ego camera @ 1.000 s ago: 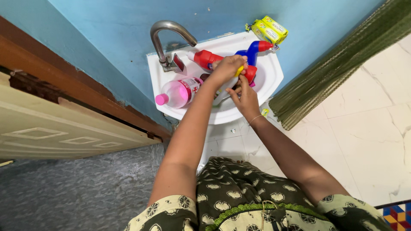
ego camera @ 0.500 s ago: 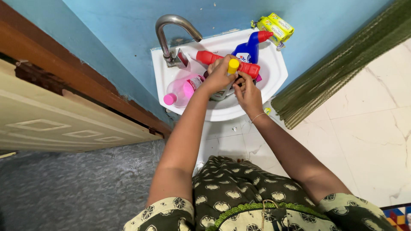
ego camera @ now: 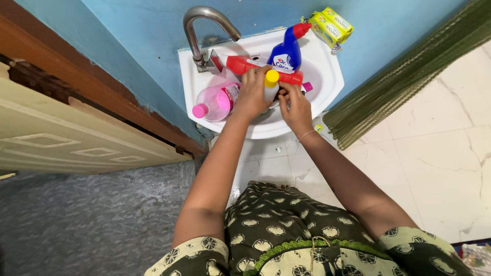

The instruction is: The person organizes various cleaning supply bottles in a small corner sink, picking them up, turning them, and rearranging them within the basin.

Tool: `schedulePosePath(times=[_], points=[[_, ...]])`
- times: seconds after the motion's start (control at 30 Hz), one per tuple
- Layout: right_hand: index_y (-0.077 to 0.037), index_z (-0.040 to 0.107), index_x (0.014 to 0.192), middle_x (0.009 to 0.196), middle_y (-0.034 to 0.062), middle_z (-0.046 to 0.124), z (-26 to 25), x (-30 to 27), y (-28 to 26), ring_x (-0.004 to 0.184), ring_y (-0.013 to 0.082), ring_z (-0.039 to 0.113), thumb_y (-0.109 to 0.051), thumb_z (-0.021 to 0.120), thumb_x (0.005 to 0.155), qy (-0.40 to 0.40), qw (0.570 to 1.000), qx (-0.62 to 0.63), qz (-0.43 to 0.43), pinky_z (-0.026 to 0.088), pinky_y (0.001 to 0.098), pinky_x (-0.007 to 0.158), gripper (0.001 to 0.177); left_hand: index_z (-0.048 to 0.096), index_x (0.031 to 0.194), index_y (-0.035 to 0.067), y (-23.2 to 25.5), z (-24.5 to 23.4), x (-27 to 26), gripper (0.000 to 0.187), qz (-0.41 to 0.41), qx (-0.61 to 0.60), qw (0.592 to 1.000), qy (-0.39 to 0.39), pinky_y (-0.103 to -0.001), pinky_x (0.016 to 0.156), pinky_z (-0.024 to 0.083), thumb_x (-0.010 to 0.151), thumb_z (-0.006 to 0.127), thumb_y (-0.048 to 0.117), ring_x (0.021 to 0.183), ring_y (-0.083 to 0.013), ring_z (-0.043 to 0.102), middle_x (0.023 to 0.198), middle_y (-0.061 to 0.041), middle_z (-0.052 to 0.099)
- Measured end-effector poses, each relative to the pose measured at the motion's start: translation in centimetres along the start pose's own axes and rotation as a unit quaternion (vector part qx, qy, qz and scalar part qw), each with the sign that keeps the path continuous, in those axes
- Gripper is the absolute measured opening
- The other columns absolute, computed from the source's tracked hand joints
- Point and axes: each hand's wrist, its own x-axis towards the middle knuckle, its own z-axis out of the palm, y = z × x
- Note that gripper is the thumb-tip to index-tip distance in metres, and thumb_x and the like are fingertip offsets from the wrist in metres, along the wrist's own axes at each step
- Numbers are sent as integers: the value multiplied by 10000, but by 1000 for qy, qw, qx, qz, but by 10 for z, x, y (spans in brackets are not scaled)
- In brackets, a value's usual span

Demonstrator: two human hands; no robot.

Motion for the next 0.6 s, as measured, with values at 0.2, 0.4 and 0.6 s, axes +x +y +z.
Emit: schedulePosePath(times=[0.2,0.4,0.6], points=[[-57,618,1277,1068,118,668,-1,0,-2,859,217,717,26,630,992,10,1000,5,17,580,336,751,298,567,1326,89,4,-23,-12,839,-11,-32,997,75,-488,1028,453,599,970,199,1220,-395,530,1270,-154,571],[-56,611,1353,1194,141,695,-10,1,-5,1020,305,705,-262,597,1075,-57,997,-13,-44,553,411,902,347,569,1327,56,9,-25,-14,747,-68,-180,950,246,-401,997,533,718,965,233,1153,-289,630,1204,-125,582],[8,397,1555,1416,272,544,-13,4,-6,1273,455,561,-503,516,1091,-73,994,37,-78,458,480,1055,700,517,1376,8,1,6,-15,663,-180,-519,805,227,-352,950,572,844,870,185,1113,-233,672,1243,-165,663]])
